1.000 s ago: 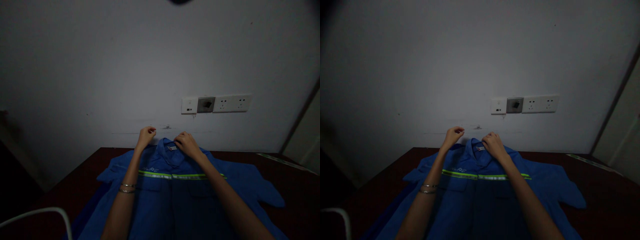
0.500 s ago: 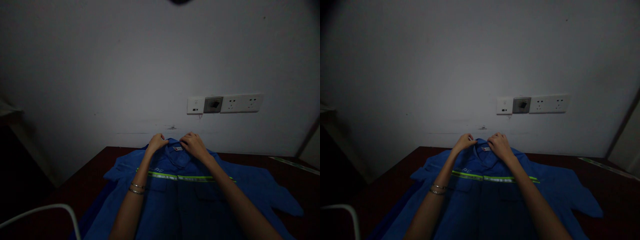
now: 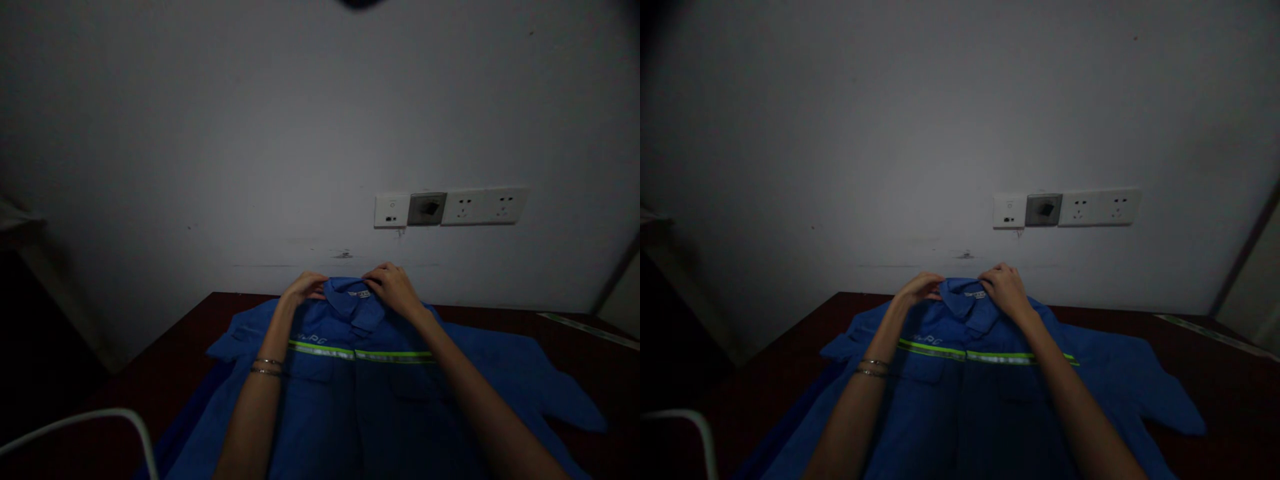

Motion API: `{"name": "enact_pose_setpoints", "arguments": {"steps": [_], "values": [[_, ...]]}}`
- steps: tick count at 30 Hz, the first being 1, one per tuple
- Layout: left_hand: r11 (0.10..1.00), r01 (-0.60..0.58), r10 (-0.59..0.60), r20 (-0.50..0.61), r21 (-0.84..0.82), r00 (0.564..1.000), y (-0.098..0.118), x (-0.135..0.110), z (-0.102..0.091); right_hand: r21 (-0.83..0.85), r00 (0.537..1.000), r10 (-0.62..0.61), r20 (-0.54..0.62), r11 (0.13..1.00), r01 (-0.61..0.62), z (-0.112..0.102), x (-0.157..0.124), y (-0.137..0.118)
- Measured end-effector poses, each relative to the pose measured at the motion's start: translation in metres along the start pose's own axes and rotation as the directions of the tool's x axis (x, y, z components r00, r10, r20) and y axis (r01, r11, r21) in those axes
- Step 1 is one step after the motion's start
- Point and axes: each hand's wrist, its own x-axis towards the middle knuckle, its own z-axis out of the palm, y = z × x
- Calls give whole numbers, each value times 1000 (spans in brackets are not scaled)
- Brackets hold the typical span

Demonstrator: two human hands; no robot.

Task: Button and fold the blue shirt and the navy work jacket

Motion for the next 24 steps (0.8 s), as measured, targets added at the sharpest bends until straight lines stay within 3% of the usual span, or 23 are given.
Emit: {"name": "enact_pose_setpoints", "arguments": {"steps": [4, 6, 9, 12, 14, 18, 24], "values": [[997, -3, 13, 127, -74, 992, -11, 4, -5, 43, 997, 74, -7, 996, -74, 8, -1, 7], [1000, -22, 23, 123, -10, 992, -10, 5, -6, 59, 996, 92, -5, 994, -91, 11, -1, 9], [965, -78, 88, -29, 252, 996, 2, 0, -6, 53, 995, 98, -10, 994, -97, 12, -1, 10], [806, -64, 268, -267, 588, 926, 19, -13, -2, 53, 994, 107, -21, 993, -106, 12, -1, 9], [716, 22, 282, -318, 697, 905, 25, -22, 2, 64, 994, 110, -15, 992, -109, 11, 0, 9], [722, 95, 75, -214, 685, 974, 15, -30, 7, 98, 996, 85, 5, 992, -85, 11, 0, 9], [833, -86, 210, -170, 546, 963, -17, -23, 14, 118, 999, 31, 12, 992, -33, 7, 2, 9]]}}
